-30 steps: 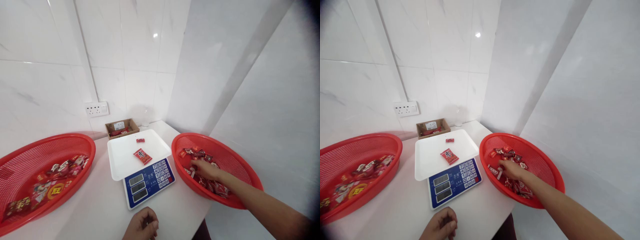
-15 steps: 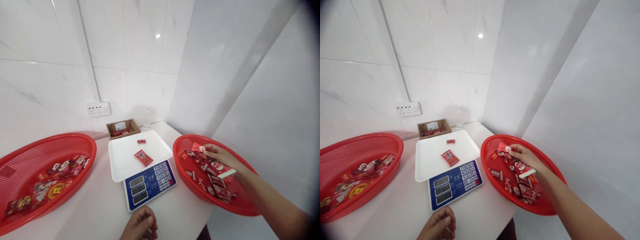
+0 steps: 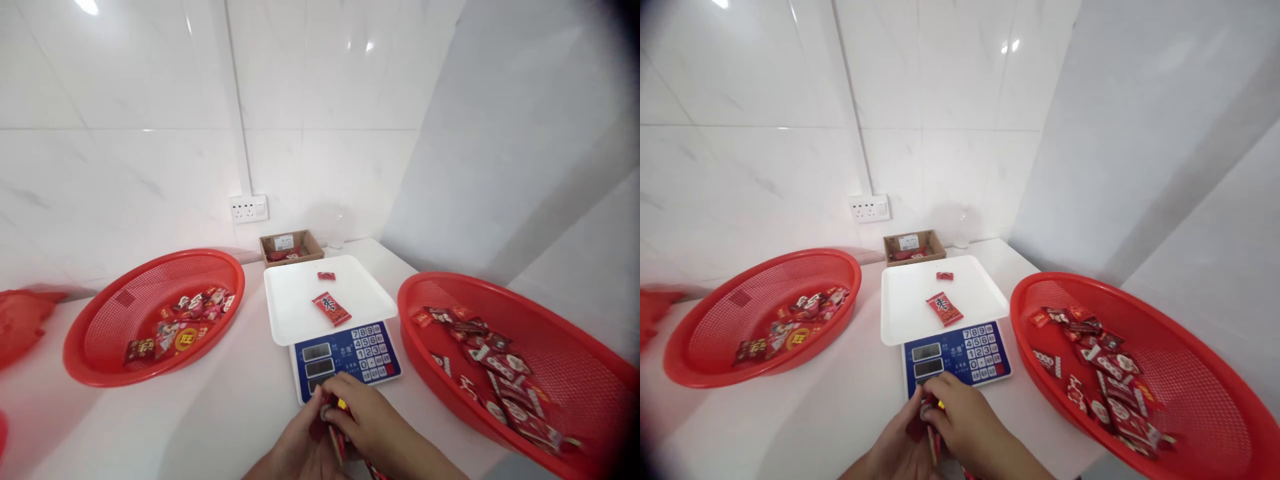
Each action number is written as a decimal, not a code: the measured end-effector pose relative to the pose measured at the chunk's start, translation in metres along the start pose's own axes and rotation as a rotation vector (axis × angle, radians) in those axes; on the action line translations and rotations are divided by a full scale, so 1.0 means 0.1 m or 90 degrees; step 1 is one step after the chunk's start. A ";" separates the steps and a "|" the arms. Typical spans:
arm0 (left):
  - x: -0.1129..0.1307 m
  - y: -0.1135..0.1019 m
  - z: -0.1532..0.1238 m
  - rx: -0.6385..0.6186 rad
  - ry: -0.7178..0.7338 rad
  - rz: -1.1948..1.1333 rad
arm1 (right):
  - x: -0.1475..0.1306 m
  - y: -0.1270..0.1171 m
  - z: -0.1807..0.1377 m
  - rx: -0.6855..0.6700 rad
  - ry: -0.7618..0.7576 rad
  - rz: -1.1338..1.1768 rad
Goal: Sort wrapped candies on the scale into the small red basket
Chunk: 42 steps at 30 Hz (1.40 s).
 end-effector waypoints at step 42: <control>0.12 -0.08 -0.13 0.232 0.113 0.085 | 0.54 -0.08 -0.45 0.169 0.212 0.443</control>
Point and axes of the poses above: each hand's wrist, its own z-axis towards the middle knuckle, its own y-axis out of the palm, x = y × z, the point moved 7 cm from there along z, towards the middle knuckle, and after that the axes turned 7 degrees about -y, right-handed, at the moved point
